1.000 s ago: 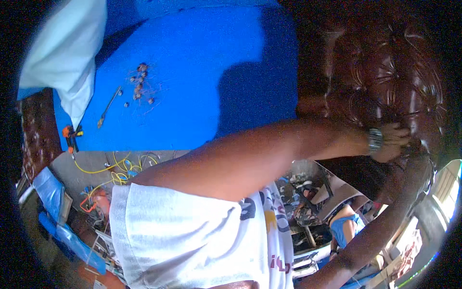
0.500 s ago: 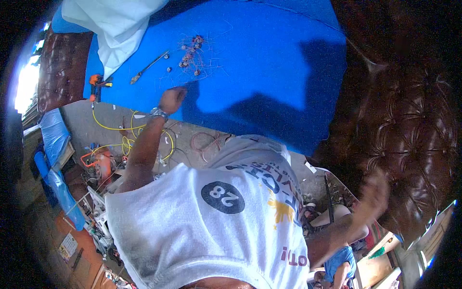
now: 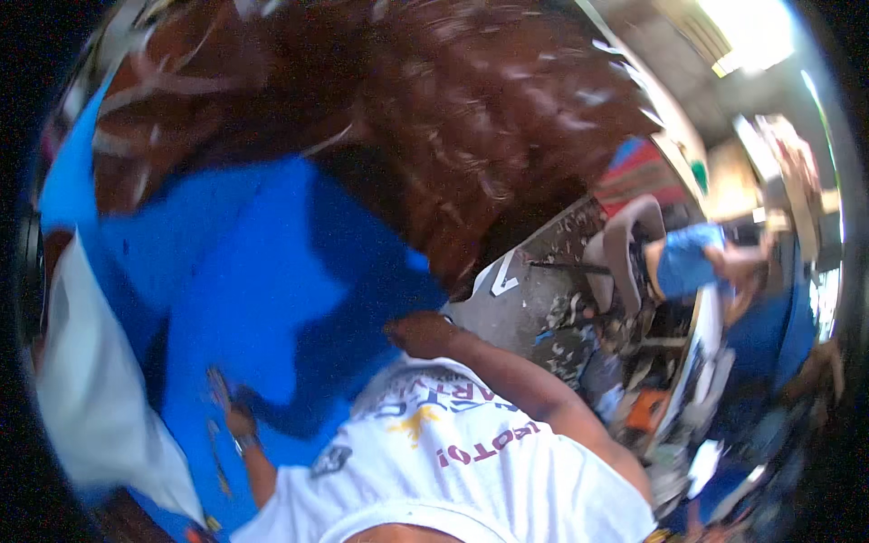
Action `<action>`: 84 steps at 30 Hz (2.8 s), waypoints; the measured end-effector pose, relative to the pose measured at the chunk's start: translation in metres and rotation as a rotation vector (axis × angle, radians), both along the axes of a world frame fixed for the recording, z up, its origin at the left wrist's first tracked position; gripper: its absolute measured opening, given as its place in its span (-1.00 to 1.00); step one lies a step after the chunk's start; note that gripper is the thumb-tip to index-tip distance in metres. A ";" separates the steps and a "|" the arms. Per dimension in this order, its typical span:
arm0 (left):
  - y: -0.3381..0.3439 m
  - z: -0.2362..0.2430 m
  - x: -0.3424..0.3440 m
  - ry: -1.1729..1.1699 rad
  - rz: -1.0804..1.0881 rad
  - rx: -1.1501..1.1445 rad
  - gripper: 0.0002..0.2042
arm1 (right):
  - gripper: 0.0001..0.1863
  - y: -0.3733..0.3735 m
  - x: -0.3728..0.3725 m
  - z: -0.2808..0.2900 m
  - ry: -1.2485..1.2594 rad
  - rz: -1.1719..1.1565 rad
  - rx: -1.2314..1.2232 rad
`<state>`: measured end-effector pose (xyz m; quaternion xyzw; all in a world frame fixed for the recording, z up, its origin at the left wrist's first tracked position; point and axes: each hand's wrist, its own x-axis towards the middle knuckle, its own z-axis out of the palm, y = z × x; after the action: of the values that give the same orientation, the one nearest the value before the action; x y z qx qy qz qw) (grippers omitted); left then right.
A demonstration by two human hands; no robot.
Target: Secure a leather cover to a tufted sofa using upholstery needles and twine.
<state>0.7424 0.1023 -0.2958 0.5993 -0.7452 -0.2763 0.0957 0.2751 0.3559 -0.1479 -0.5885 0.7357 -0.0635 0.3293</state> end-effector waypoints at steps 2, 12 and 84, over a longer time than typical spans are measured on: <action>0.003 -0.057 0.087 -0.067 -0.175 -0.122 -0.58 | -0.80 -0.014 0.015 0.014 -0.105 -0.046 -0.134; 0.063 -0.097 0.091 -0.024 -0.235 -0.253 -0.77 | -0.68 -0.056 0.046 -0.024 -0.079 0.188 0.135; 0.075 0.342 -0.691 1.109 -0.827 -0.100 -0.85 | -0.87 0.010 -0.269 0.215 0.242 -0.868 -1.508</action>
<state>0.0514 0.1777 0.0463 0.0312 -0.7653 -0.5209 0.3769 0.0063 0.3659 0.0674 -0.3202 0.6864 -0.5895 -0.2808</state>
